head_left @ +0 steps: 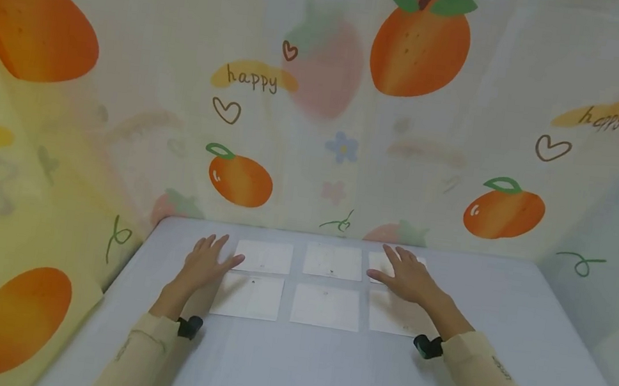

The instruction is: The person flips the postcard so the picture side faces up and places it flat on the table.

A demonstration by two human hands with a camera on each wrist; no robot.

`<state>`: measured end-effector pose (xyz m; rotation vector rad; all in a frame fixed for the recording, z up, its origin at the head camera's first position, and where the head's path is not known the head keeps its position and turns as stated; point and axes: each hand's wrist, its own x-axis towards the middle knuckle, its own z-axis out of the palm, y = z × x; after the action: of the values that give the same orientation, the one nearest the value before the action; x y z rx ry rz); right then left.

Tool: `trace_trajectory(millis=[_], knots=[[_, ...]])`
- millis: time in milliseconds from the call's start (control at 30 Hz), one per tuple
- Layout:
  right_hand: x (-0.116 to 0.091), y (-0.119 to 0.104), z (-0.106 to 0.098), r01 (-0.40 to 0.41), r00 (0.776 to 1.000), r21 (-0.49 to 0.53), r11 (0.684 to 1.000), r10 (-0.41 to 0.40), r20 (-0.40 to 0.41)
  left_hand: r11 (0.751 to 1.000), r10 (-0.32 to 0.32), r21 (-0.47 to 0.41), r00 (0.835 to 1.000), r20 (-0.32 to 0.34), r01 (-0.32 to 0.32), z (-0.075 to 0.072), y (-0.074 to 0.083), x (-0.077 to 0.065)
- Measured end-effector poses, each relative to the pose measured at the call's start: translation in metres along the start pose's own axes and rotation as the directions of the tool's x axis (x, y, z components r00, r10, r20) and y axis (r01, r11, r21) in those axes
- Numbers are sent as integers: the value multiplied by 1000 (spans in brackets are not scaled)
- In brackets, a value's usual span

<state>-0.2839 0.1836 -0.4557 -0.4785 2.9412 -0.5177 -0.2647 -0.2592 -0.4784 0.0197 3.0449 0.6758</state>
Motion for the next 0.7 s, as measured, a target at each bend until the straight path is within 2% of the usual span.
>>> trace_trajectory(millis=[433, 700], knots=[[33, -30, -6, 81, 995, 86, 993, -85, 49, 999, -36, -38, 999, 28, 37, -4, 3, 13], [51, -47, -1, 113, 989, 148, 982, -126, 82, 993, -82, -85, 995, 50, 86, -1, 5, 13]])
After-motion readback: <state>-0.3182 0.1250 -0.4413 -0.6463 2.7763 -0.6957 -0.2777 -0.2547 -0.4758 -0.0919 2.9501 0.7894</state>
